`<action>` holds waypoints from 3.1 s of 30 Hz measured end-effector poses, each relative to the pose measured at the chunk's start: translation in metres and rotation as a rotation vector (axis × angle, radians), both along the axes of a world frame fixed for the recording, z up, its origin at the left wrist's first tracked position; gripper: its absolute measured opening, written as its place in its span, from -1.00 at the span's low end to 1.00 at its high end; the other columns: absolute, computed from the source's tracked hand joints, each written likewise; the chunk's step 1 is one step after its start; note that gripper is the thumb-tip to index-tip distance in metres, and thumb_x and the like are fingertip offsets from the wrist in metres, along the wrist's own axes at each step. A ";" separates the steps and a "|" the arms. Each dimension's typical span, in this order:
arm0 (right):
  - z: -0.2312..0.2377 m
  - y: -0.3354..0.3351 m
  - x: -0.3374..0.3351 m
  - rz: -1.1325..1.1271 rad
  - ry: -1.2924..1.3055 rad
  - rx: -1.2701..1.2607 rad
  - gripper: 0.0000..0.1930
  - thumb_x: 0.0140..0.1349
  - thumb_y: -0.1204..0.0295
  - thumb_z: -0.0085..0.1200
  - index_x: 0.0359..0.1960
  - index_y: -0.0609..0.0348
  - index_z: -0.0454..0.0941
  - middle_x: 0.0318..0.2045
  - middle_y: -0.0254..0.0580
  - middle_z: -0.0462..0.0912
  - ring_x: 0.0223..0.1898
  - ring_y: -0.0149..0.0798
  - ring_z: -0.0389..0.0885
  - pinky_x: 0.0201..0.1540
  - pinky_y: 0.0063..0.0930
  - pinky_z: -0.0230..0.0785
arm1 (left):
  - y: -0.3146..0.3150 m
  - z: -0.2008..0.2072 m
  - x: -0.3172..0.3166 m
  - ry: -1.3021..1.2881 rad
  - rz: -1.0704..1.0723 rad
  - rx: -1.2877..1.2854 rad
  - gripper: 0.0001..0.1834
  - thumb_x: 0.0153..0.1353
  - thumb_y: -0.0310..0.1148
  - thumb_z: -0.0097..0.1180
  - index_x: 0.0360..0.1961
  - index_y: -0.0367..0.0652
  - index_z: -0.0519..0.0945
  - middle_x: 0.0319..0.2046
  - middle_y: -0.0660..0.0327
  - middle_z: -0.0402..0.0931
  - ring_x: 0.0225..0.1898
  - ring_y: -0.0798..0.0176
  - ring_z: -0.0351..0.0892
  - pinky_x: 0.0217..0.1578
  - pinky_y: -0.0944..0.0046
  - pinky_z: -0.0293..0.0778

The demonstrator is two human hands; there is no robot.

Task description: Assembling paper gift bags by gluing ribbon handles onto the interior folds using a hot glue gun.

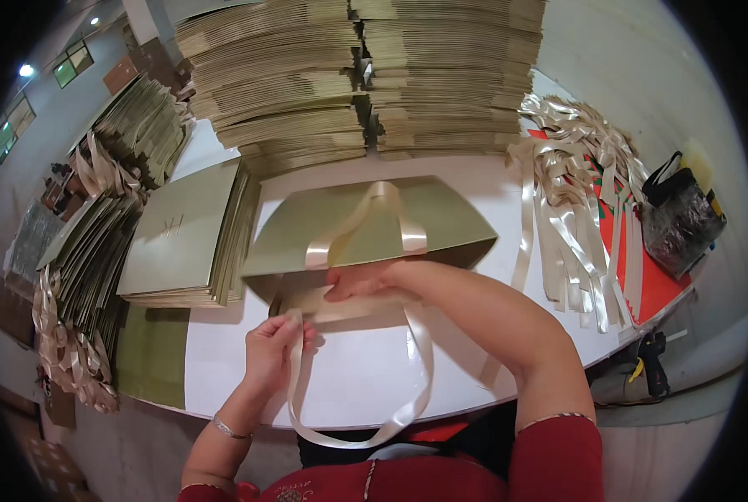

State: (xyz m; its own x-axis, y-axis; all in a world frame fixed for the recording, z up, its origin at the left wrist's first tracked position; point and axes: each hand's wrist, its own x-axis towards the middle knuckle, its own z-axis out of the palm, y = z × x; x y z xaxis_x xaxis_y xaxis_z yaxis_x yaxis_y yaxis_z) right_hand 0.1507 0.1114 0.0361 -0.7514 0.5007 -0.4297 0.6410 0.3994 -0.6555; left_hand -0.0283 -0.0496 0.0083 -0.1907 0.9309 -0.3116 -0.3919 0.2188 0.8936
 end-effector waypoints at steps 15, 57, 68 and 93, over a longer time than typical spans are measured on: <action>0.024 -0.002 0.002 -0.475 0.278 -0.173 -0.61 0.14 0.16 0.25 -0.18 0.26 0.62 -0.22 -0.17 0.61 -0.16 -0.31 0.48 -0.08 -0.45 0.30 | 0.029 0.006 0.030 -0.075 -0.136 -0.202 -0.76 0.33 -0.29 0.07 -0.29 -0.31 0.49 -0.47 0.09 0.57 -0.57 0.25 0.59 -0.60 0.27 0.57; 0.037 -0.053 0.157 0.482 -0.089 0.949 -0.87 -0.14 0.39 0.15 -0.54 0.15 0.57 -0.44 -0.22 0.56 -0.09 -0.18 0.54 0.19 -0.11 0.22 | 0.014 0.006 -0.040 1.603 -0.512 1.059 -0.65 -0.08 -0.51 0.23 -0.17 -0.11 0.60 -0.31 0.26 0.56 -0.49 0.21 0.58 -0.51 0.28 0.51; -0.022 -0.113 0.036 0.179 0.511 0.784 -0.95 -0.04 0.50 0.07 -0.50 0.15 0.48 -0.39 -0.21 0.48 -0.24 -0.13 0.49 -0.17 -0.23 0.39 | 0.040 -0.002 -0.003 1.635 -0.189 0.920 -0.78 -0.08 -0.49 0.25 -0.33 -0.13 0.56 -0.50 0.22 0.42 -0.56 0.16 0.52 -0.57 0.24 0.45; 0.027 -0.122 0.086 -0.646 0.832 0.229 -0.77 0.21 0.48 0.00 -0.12 0.23 0.55 -0.53 -0.20 0.58 -0.57 -0.31 0.56 -0.51 -0.48 0.40 | 0.024 -0.006 0.001 1.630 -0.232 0.927 -0.73 -0.04 -0.52 0.27 -0.24 -0.16 0.60 -0.36 0.14 0.55 -0.55 0.11 0.57 -0.59 0.24 0.48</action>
